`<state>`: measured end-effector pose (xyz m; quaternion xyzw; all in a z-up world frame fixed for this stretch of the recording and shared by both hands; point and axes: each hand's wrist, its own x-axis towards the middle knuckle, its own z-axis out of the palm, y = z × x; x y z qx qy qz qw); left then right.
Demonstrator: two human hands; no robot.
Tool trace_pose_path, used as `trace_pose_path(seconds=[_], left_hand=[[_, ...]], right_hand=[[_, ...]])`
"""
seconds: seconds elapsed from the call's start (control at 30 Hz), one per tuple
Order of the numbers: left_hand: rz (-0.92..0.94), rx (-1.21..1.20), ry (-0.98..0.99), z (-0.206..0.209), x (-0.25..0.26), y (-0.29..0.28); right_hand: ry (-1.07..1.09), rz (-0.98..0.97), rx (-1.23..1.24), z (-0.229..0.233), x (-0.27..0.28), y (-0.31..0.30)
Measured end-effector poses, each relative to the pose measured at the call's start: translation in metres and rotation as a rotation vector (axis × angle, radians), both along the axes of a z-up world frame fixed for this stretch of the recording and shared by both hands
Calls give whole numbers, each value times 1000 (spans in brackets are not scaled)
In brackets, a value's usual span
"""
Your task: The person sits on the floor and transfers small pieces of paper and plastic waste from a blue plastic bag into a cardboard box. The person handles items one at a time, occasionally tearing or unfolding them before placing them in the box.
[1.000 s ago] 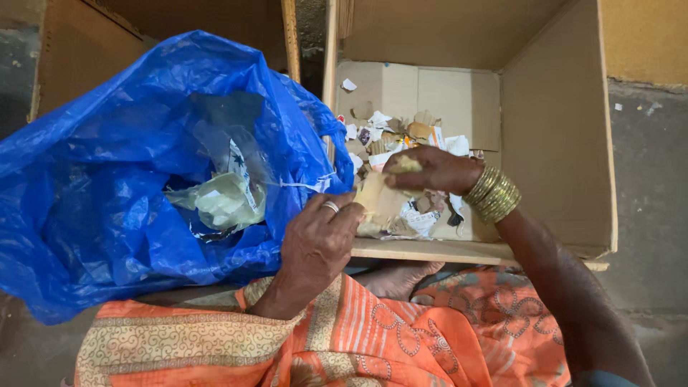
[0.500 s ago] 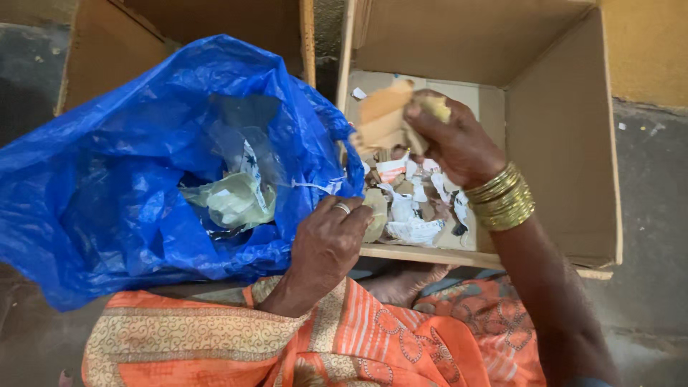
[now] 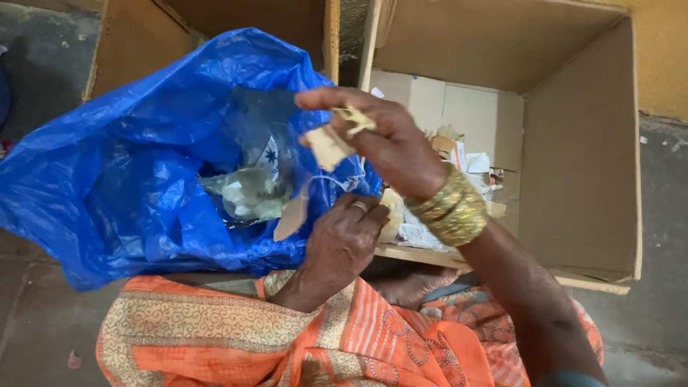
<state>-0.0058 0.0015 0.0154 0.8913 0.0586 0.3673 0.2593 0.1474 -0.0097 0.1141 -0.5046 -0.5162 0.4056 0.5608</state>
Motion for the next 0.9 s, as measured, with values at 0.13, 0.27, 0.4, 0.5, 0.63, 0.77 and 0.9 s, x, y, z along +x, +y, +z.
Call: trace_pose_path(seconds=[0.13,0.27,0.4,0.5,0.63,0.77,0.9], left_hand=[[-2,-28,128,8,-1,1],[-13,-27,62,13,-1,1],[-29,3,-1,9,0,2],[-44,58,8,1,-1,4],[3,27,114,-8,-1,3],[27,41,107,-8,0,2],[124,-63,13,0,-1,-3]], right_hand=[[-208,55,178,-16,-13,12],[-72,90,81,-17,-19,6],[-134,58,61,-5,-4,-5],[-234,41,59,-6,-4,0],[-427,71,200,-14,-18,5],[-426,-1,82,-13,-18,-1],[-380,-175,-4,-10,13,-30]])
